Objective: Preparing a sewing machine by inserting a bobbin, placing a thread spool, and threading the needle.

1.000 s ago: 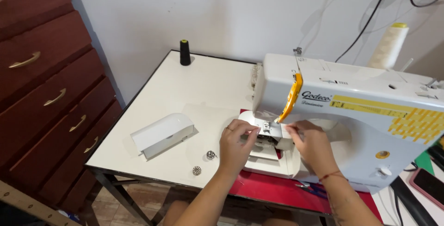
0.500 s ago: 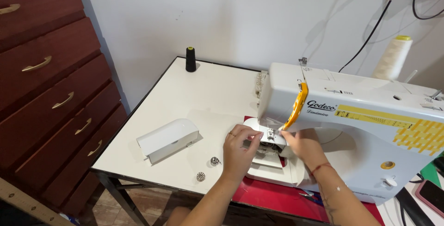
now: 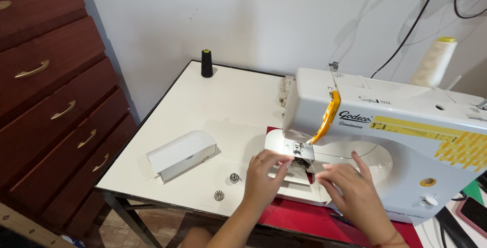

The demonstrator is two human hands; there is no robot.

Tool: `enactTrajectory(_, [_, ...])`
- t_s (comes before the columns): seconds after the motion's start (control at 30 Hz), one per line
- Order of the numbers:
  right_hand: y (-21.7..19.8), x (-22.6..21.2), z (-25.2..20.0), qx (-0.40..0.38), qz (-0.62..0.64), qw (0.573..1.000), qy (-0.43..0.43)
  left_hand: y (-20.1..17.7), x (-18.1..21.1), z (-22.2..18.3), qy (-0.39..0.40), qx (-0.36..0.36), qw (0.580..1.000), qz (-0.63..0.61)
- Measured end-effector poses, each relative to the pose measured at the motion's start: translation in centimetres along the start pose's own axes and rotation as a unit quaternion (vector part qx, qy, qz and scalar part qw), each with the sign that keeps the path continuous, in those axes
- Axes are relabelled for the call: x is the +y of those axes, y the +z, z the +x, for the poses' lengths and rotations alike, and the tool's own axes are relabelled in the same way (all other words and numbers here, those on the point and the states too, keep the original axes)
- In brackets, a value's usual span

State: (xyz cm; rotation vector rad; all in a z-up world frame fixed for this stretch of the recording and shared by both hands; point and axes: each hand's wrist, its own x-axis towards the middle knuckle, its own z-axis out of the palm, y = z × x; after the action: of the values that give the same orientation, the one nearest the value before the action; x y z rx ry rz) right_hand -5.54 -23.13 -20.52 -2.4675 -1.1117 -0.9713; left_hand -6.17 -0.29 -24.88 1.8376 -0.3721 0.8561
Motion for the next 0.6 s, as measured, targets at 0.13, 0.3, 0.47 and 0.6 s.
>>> enactTrajectory(0.13, [-1.2, -0.9, -1.7, -0.028, 0.034, 0.997, -0.066, -1.1, -0.4, -2.3, 0.030, -0.055, 0.998, 0.009])
enactTrajectory(0.3, [-0.6, 1.7, -7.9, -0.042, 0.065, 0.997, 0.006, -5.5, 0.9, -4.8, 0.014, -0.060, 0.998, 0.003])
enactTrajectory(0.47, [-0.3, 3.1, -11.3, 0.018, -0.097, 0.974, 0.204, -8.8, -0.1, -8.7, -0.006, -0.020, 0.999, 0.034])
enactTrajectory(0.6, [-2.2, -0.7, -9.7, 0.094, -0.297, 0.918, 0.247, -11.5, 1.2, -11.3, -0.105, -0.058, 0.988, 0.101])
